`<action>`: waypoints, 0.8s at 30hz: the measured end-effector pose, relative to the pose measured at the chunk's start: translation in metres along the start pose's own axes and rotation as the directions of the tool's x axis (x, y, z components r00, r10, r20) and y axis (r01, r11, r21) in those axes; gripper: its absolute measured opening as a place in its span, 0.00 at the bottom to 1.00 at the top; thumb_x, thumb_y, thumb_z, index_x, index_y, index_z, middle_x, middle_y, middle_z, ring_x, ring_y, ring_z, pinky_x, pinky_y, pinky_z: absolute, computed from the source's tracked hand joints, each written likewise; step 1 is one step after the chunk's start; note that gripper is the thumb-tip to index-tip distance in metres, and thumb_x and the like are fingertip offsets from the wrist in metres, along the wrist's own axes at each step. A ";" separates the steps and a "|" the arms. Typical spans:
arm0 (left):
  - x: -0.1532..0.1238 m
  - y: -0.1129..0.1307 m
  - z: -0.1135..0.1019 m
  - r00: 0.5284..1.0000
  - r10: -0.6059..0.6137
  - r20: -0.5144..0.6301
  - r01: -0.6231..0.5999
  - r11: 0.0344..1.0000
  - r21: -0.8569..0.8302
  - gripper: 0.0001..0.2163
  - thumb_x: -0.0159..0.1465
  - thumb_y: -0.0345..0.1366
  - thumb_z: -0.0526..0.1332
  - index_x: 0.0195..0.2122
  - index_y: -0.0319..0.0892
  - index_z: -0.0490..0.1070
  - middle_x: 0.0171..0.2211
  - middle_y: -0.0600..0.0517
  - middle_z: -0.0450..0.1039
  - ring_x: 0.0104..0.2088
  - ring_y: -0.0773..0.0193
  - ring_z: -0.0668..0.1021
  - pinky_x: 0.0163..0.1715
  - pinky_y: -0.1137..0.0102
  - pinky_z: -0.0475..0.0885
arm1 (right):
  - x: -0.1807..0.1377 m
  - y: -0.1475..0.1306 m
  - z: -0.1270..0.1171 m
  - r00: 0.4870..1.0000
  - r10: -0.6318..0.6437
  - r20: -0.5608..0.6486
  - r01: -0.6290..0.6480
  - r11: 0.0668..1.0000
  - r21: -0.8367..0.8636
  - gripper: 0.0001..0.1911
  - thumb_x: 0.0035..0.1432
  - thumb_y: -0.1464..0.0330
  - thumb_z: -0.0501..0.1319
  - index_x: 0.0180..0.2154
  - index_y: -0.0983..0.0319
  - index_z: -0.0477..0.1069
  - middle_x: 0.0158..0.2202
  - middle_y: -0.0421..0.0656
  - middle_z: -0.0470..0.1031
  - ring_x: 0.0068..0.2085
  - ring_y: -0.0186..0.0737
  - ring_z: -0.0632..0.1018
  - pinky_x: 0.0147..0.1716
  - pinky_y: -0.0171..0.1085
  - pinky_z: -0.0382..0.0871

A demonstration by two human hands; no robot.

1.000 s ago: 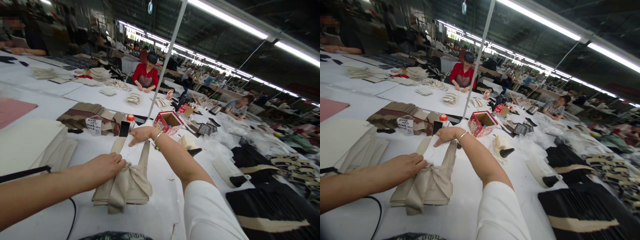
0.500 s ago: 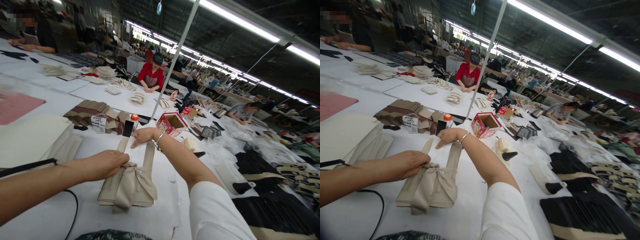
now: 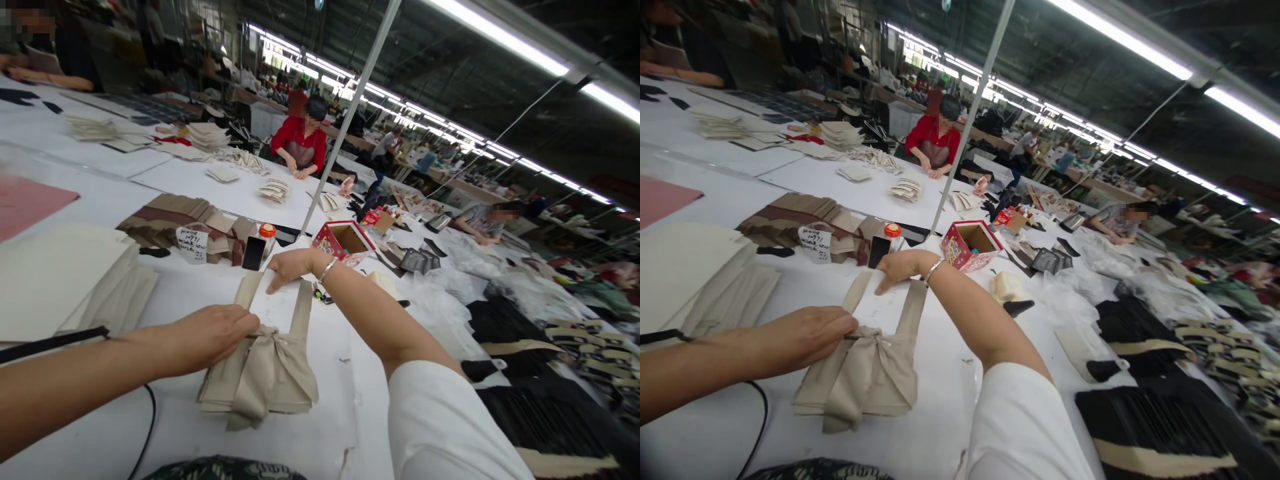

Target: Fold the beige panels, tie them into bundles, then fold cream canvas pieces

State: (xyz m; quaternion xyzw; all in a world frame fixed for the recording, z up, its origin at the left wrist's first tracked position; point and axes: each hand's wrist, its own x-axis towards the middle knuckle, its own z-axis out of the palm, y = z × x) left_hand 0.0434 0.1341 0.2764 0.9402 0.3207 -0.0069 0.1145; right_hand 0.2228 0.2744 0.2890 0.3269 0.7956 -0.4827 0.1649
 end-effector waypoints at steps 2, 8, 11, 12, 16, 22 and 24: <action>0.001 -0.001 -0.001 1.000 -0.006 0.008 0.006 1.000 0.007 0.09 0.57 0.21 0.50 0.33 0.39 0.65 0.30 0.51 0.69 0.31 0.63 0.72 0.31 0.72 0.63 | 0.004 -0.003 -0.003 0.999 -0.047 -0.006 0.047 0.998 -0.030 0.10 0.44 0.68 0.67 0.31 0.67 0.73 0.29 0.40 0.76 0.29 0.33 0.75 0.29 0.28 0.67; -0.006 -0.006 0.007 1.000 0.019 -0.006 -0.020 1.000 -0.017 0.12 0.58 0.22 0.47 0.35 0.40 0.66 0.31 0.51 0.69 0.33 0.62 0.73 0.33 0.73 0.63 | 0.013 -0.002 -0.003 0.995 -0.097 -0.006 0.097 0.995 -0.017 0.09 0.47 0.69 0.64 0.32 0.67 0.73 0.31 0.41 0.76 0.29 0.33 0.75 0.29 0.29 0.67; -0.007 -0.007 0.010 1.000 0.007 -0.006 -0.007 0.999 -0.034 0.12 0.60 0.23 0.46 0.36 0.40 0.67 0.32 0.51 0.70 0.33 0.62 0.73 0.34 0.73 0.63 | 0.007 -0.002 -0.005 0.998 -0.055 -0.001 0.055 0.996 -0.068 0.10 0.44 0.69 0.66 0.31 0.67 0.73 0.30 0.41 0.76 0.29 0.34 0.75 0.28 0.29 0.67; -0.006 -0.007 0.010 1.000 0.000 -0.002 0.000 0.999 -0.039 0.12 0.60 0.23 0.46 0.36 0.40 0.67 0.32 0.50 0.70 0.34 0.62 0.73 0.35 0.72 0.63 | 0.004 -0.002 -0.005 0.999 -0.039 -0.003 0.039 0.996 -0.078 0.10 0.43 0.69 0.67 0.30 0.67 0.73 0.29 0.40 0.76 0.28 0.34 0.75 0.28 0.29 0.67; -0.001 -0.006 0.006 1.000 -0.025 -0.003 0.025 0.998 -0.059 0.10 0.59 0.23 0.47 0.35 0.40 0.66 0.32 0.49 0.70 0.33 0.61 0.73 0.33 0.71 0.64 | -0.012 0.007 -0.001 0.998 -0.003 -0.066 0.000 0.999 -0.053 0.11 0.42 0.68 0.68 0.31 0.66 0.75 0.30 0.40 0.77 0.29 0.34 0.75 0.31 0.29 0.67; 0.001 -0.006 -0.001 0.999 -0.049 0.004 0.049 0.997 -0.058 0.12 0.57 0.22 0.50 0.38 0.41 0.65 0.33 0.50 0.71 0.33 0.62 0.75 0.34 0.72 0.65 | -0.026 0.018 0.019 0.982 -0.081 -0.170 0.082 0.997 0.001 0.11 0.49 0.66 0.64 0.35 0.67 0.75 0.34 0.41 0.77 0.32 0.34 0.75 0.33 0.29 0.67; 0.003 -0.005 -0.002 0.999 -0.046 0.017 0.046 0.998 -0.052 0.13 0.56 0.22 0.51 0.40 0.41 0.65 0.34 0.50 0.71 0.35 0.62 0.75 0.35 0.72 0.66 | -0.027 0.014 0.018 0.987 -0.075 -0.141 0.070 0.997 -0.035 0.11 0.47 0.67 0.66 0.34 0.67 0.75 0.34 0.41 0.77 0.32 0.34 0.75 0.32 0.29 0.67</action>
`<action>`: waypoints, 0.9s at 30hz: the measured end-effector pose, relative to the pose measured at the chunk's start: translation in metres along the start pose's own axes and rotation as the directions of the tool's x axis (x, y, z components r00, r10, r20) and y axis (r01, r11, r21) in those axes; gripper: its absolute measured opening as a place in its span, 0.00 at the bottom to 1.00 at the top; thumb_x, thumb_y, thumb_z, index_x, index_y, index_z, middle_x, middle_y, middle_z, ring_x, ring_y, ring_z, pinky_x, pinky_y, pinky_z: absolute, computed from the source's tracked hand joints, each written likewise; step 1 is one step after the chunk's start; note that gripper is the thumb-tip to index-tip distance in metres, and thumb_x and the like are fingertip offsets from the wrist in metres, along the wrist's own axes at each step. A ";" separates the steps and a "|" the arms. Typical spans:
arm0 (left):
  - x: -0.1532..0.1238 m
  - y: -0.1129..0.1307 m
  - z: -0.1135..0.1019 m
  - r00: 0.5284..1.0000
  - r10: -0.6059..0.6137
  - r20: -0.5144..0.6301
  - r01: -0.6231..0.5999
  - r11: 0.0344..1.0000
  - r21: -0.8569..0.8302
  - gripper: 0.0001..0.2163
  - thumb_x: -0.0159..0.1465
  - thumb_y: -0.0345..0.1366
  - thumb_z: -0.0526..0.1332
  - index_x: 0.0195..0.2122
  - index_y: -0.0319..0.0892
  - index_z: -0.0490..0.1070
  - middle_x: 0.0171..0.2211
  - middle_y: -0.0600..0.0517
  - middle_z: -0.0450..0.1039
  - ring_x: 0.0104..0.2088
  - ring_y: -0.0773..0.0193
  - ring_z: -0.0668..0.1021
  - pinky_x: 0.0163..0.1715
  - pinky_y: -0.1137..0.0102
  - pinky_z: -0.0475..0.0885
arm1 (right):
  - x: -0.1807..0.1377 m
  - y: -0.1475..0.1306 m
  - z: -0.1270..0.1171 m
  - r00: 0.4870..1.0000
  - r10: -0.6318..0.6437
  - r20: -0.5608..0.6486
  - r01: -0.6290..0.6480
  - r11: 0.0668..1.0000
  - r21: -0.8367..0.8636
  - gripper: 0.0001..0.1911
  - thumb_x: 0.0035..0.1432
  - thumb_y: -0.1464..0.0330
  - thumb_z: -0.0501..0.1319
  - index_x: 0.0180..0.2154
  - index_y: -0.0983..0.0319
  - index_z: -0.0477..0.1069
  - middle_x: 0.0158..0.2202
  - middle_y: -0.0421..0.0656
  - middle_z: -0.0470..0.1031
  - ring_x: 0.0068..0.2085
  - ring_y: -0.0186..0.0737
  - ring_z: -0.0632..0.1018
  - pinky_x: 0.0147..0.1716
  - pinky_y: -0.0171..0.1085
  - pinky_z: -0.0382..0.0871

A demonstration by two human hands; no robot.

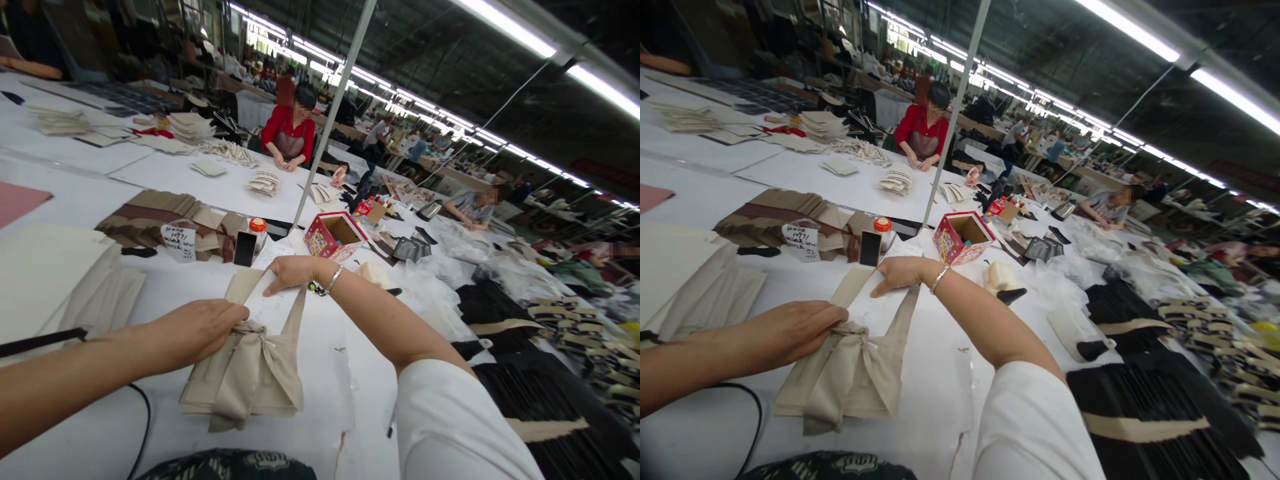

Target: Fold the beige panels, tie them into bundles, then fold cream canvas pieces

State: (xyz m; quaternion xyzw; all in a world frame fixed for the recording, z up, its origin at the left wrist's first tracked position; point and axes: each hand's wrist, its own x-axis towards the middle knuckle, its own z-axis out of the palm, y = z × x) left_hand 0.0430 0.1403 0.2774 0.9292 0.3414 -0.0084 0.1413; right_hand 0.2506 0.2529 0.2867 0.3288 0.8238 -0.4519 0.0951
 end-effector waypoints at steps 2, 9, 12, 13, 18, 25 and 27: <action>0.003 0.001 -0.001 1.000 -0.004 0.024 0.004 1.000 0.000 0.13 0.56 0.22 0.50 0.40 0.41 0.65 0.34 0.49 0.72 0.35 0.61 0.75 0.35 0.71 0.66 | 0.003 -0.007 -0.004 0.998 0.017 0.059 -0.015 0.999 -0.039 0.12 0.43 0.69 0.68 0.33 0.68 0.75 0.33 0.40 0.77 0.31 0.34 0.75 0.31 0.29 0.67; 0.003 -0.001 -0.003 0.999 -0.035 0.023 0.036 0.998 -0.043 0.10 0.57 0.24 0.49 0.37 0.40 0.64 0.32 0.49 0.71 0.33 0.61 0.75 0.33 0.71 0.66 | 0.019 -0.015 -0.008 0.990 0.052 0.132 -0.060 0.996 0.064 0.14 0.39 0.69 0.70 0.32 0.67 0.74 0.29 0.40 0.76 0.29 0.35 0.75 0.30 0.30 0.68; 0.000 -0.002 -0.008 0.998 -0.065 0.008 0.066 0.992 -0.107 0.07 0.57 0.26 0.48 0.34 0.41 0.62 0.30 0.51 0.71 0.30 0.63 0.74 0.31 0.72 0.64 | 0.019 -0.008 -0.002 0.991 0.060 0.120 -0.087 0.970 0.229 0.16 0.38 0.67 0.70 0.32 0.66 0.74 0.28 0.40 0.77 0.30 0.35 0.76 0.32 0.31 0.70; -0.001 -0.002 -0.010 0.997 -0.077 0.016 0.078 0.988 -0.134 0.07 0.57 0.26 0.49 0.34 0.42 0.62 0.29 0.52 0.71 0.29 0.64 0.73 0.30 0.73 0.64 | 0.018 -0.006 0.000 0.992 0.057 0.111 -0.085 0.960 0.266 0.16 0.38 0.67 0.70 0.32 0.66 0.74 0.29 0.40 0.77 0.30 0.35 0.76 0.32 0.31 0.70; 0.000 -0.002 -0.014 0.985 -0.131 0.110 0.153 0.964 -0.216 0.06 0.57 0.28 0.50 0.34 0.42 0.63 0.29 0.53 0.70 0.29 0.65 0.73 0.28 0.75 0.63 | 0.008 -0.004 0.004 0.990 0.133 -0.047 -0.116 0.958 0.263 0.11 0.40 0.71 0.68 0.31 0.65 0.74 0.30 0.39 0.77 0.31 0.35 0.76 0.33 0.30 0.70; 0.000 0.001 -0.001 0.991 -0.124 0.055 0.133 0.967 -0.218 0.04 0.58 0.31 0.55 0.35 0.40 0.65 0.38 0.48 0.67 0.40 0.60 0.71 0.40 0.70 0.65 | -0.020 -0.004 0.015 0.919 0.283 -0.274 -0.202 0.936 0.288 0.09 0.43 0.72 0.65 0.31 0.66 0.74 0.31 0.42 0.77 0.30 0.35 0.75 0.30 0.29 0.70; 0.004 0.002 0.002 0.990 -0.134 0.047 0.141 0.965 -0.219 0.04 0.59 0.31 0.54 0.34 0.40 0.65 0.37 0.48 0.67 0.40 0.60 0.71 0.40 0.70 0.65 | -0.027 -0.001 0.018 0.903 0.304 -0.303 -0.196 0.921 0.337 0.09 0.43 0.72 0.65 0.32 0.66 0.73 0.30 0.42 0.76 0.28 0.33 0.74 0.27 0.29 0.69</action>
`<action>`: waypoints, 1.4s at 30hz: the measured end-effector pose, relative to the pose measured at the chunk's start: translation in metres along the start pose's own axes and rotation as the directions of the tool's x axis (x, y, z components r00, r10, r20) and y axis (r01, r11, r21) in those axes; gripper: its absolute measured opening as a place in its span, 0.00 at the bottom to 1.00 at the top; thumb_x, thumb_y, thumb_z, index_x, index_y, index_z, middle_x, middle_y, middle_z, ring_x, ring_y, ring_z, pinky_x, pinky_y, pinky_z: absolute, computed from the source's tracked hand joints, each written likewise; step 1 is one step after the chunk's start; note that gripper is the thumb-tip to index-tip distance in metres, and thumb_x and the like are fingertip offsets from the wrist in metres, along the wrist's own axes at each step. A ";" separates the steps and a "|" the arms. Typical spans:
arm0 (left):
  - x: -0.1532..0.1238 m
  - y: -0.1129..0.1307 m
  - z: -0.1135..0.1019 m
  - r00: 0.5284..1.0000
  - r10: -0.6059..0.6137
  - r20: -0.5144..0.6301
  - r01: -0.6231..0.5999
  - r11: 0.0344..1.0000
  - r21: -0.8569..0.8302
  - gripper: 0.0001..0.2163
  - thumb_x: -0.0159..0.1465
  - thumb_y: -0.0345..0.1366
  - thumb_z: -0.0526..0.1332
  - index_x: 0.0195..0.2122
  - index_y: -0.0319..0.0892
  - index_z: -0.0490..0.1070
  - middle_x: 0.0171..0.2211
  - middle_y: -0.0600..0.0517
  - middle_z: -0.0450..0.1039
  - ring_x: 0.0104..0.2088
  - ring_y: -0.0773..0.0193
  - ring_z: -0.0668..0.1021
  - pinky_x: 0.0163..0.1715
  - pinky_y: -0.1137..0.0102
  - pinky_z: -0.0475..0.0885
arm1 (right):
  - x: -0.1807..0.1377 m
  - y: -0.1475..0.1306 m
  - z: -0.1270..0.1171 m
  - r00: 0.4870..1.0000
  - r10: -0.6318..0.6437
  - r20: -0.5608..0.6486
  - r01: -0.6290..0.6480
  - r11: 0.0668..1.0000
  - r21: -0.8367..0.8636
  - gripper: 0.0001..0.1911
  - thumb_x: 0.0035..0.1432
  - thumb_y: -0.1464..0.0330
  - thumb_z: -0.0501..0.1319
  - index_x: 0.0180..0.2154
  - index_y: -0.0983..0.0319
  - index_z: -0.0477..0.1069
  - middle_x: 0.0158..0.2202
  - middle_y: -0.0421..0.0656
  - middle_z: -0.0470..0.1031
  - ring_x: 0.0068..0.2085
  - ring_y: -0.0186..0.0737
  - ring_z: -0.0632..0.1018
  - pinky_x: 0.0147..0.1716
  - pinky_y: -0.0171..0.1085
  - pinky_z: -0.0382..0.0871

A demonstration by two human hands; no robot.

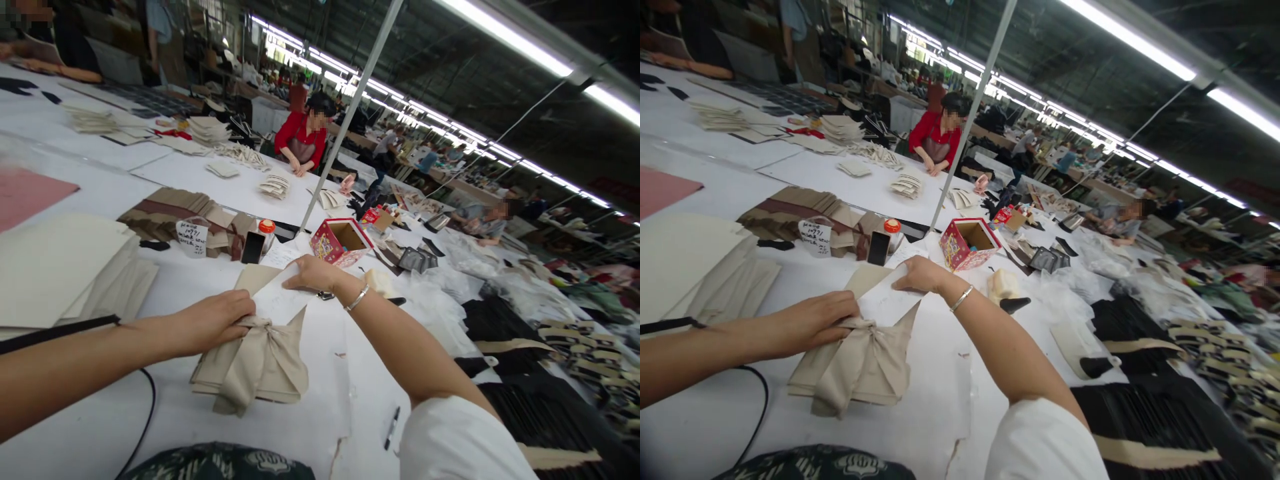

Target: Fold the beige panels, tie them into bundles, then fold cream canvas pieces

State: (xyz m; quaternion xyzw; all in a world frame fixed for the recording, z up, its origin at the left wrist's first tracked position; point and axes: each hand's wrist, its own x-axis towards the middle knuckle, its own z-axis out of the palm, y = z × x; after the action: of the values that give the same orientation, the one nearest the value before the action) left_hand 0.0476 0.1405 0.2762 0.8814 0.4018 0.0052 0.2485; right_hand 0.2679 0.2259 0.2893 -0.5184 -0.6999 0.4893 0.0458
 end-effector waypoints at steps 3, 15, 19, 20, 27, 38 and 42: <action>0.006 0.003 0.003 0.999 0.039 -0.027 -0.039 0.999 0.004 0.03 0.59 0.29 0.53 0.32 0.40 0.65 0.36 0.48 0.67 0.39 0.60 0.72 0.38 0.71 0.66 | -0.002 0.007 0.000 0.996 0.009 -0.091 -0.005 0.999 0.044 0.09 0.44 0.72 0.64 0.32 0.67 0.72 0.29 0.43 0.76 0.26 0.32 0.73 0.25 0.29 0.68; 0.009 0.016 -0.003 0.995 0.006 0.099 -0.025 0.981 0.194 0.06 0.56 0.26 0.56 0.35 0.37 0.67 0.37 0.43 0.72 0.40 0.56 0.74 0.40 0.67 0.67 | 0.003 0.005 0.001 0.988 -0.124 -0.089 0.112 0.985 -0.131 0.10 0.47 0.71 0.63 0.35 0.67 0.74 0.30 0.43 0.76 0.29 0.34 0.74 0.27 0.28 0.68; 0.015 0.019 -0.006 0.982 -0.002 0.190 -0.051 0.960 0.275 0.06 0.57 0.25 0.56 0.35 0.37 0.68 0.37 0.43 0.73 0.38 0.56 0.75 0.37 0.67 0.67 | 0.000 0.000 0.003 0.991 -0.130 -0.041 0.123 0.981 -0.152 0.10 0.46 0.72 0.63 0.35 0.67 0.74 0.30 0.43 0.76 0.30 0.35 0.75 0.28 0.29 0.69; 0.015 0.020 -0.005 0.980 0.042 0.196 -0.104 0.941 0.323 0.06 0.57 0.24 0.56 0.35 0.37 0.68 0.37 0.43 0.73 0.37 0.55 0.75 0.37 0.67 0.67 | 0.000 -0.001 0.003 0.990 -0.139 -0.028 0.133 0.979 -0.154 0.10 0.46 0.72 0.63 0.35 0.67 0.74 0.30 0.43 0.76 0.30 0.35 0.75 0.28 0.29 0.69; 0.013 0.025 0.008 0.964 0.236 0.120 -0.263 0.790 0.555 0.09 0.60 0.21 0.51 0.32 0.39 0.67 0.32 0.44 0.71 0.31 0.56 0.72 0.30 0.64 0.64 | 0.005 -0.005 -0.003 0.979 -0.190 -0.079 0.174 0.968 -0.182 0.11 0.47 0.72 0.63 0.36 0.68 0.74 0.34 0.44 0.76 0.34 0.35 0.75 0.32 0.29 0.68; 0.005 0.024 0.012 0.941 0.339 0.001 -0.267 0.740 0.617 0.09 0.59 0.20 0.53 0.29 0.40 0.66 0.30 0.49 0.69 0.29 0.59 0.69 0.31 0.65 0.63 | 0.012 -0.009 -0.003 0.938 -0.324 0.122 0.340 0.928 -0.151 0.11 0.47 0.71 0.64 0.36 0.68 0.74 0.31 0.41 0.76 0.32 0.33 0.74 0.34 0.30 0.67; 0.007 0.025 0.011 0.951 0.308 0.006 -0.259 0.791 0.555 0.10 0.58 0.19 0.53 0.31 0.40 0.67 0.30 0.49 0.69 0.31 0.60 0.70 0.33 0.68 0.64 | 0.019 -0.019 -0.003 0.928 -0.241 0.284 0.298 0.938 -0.178 0.10 0.41 0.73 0.67 0.31 0.67 0.75 0.28 0.39 0.76 0.30 0.34 0.74 0.31 0.29 0.67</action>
State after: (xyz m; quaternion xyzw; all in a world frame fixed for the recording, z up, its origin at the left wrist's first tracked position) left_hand 0.0717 0.1268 0.2765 0.9644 0.2596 -0.0359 -0.0356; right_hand 0.2481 0.2433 0.2963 -0.3505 -0.8140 0.4619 -0.0354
